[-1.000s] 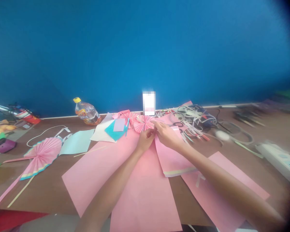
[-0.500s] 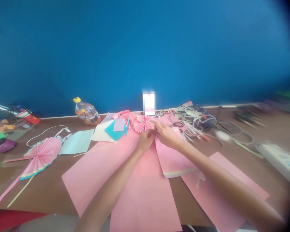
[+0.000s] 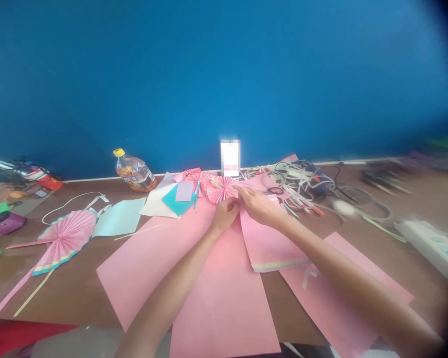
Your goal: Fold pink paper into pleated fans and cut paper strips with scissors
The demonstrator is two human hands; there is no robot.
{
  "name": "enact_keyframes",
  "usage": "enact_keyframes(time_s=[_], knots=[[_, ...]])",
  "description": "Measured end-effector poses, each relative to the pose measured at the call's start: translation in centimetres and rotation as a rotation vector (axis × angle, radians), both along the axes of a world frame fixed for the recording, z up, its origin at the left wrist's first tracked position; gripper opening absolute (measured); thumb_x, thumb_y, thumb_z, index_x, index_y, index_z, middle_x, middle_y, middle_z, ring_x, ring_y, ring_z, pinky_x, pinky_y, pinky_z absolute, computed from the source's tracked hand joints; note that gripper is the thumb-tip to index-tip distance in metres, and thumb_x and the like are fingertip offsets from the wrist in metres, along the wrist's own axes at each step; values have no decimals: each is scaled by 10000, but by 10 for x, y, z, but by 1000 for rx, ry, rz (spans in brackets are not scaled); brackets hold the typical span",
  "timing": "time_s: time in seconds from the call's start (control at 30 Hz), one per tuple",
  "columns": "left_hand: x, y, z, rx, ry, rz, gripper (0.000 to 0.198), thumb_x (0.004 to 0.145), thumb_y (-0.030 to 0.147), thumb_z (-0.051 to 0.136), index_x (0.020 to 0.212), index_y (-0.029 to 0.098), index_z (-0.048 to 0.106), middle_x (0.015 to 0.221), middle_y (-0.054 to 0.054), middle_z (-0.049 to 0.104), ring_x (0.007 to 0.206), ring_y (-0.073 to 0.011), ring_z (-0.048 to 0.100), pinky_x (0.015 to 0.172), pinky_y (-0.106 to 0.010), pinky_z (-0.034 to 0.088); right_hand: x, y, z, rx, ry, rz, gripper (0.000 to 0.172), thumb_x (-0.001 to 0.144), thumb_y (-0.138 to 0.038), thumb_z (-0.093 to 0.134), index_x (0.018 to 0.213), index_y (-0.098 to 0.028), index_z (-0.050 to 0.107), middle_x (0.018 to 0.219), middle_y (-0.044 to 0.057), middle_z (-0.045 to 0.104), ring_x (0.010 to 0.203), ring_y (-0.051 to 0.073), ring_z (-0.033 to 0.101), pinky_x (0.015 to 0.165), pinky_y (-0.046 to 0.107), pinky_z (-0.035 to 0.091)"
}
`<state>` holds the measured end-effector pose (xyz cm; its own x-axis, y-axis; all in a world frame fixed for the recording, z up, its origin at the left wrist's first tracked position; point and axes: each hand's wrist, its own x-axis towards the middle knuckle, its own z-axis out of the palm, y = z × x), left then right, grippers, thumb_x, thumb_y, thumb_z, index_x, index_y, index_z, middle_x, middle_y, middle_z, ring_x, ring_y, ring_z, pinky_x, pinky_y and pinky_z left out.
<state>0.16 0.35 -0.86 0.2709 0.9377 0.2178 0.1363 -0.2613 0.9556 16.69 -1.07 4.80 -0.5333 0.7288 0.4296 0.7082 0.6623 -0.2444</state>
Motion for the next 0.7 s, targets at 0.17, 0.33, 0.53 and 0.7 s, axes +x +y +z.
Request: enact_keyframes(time_s=[0.17, 0.33, 0.53, 0.7], knots=[[0, 2, -2, -10, -39, 29, 198, 850, 282, 552, 899, 147, 689, 836, -37, 680, 760, -151, 600, 691, -254, 468, 3, 1, 4, -2, 0, -8, 504, 899, -43, 340, 1395, -122, 393, 1161, 173, 632, 1109, 278, 577, 896, 427, 473], [0, 2, -4, -11, -28, 12, 206, 858, 295, 554, 910, 146, 687, 837, -36, 686, 745, -147, 601, 685, -253, 467, 2, 1, 8, -20, -4, -20, 495, 919, -88, 369, 1413, -116, 368, 1147, 167, 638, 1050, 269, 583, 859, 404, 473], [0, 1, -3, 15, -5, 10, 219, 859, 284, 550, 924, 141, 702, 864, -52, 700, 776, -160, 618, 697, -259, 474, 2, 0, 6, 28, -121, -2, 522, 879, -22, 356, 1388, -123, 406, 1074, 142, 643, 1004, 259, 567, 850, 377, 445], [1, 0, -2, 6, 48, 1, 220, 839, 243, 544, 936, 146, 716, 817, -39, 685, 700, -138, 585, 661, -249, 462, 4, 1, 3, 72, -162, 34, 540, 873, -19, 351, 1404, -108, 389, 1113, 160, 621, 1034, 275, 544, 858, 388, 443]])
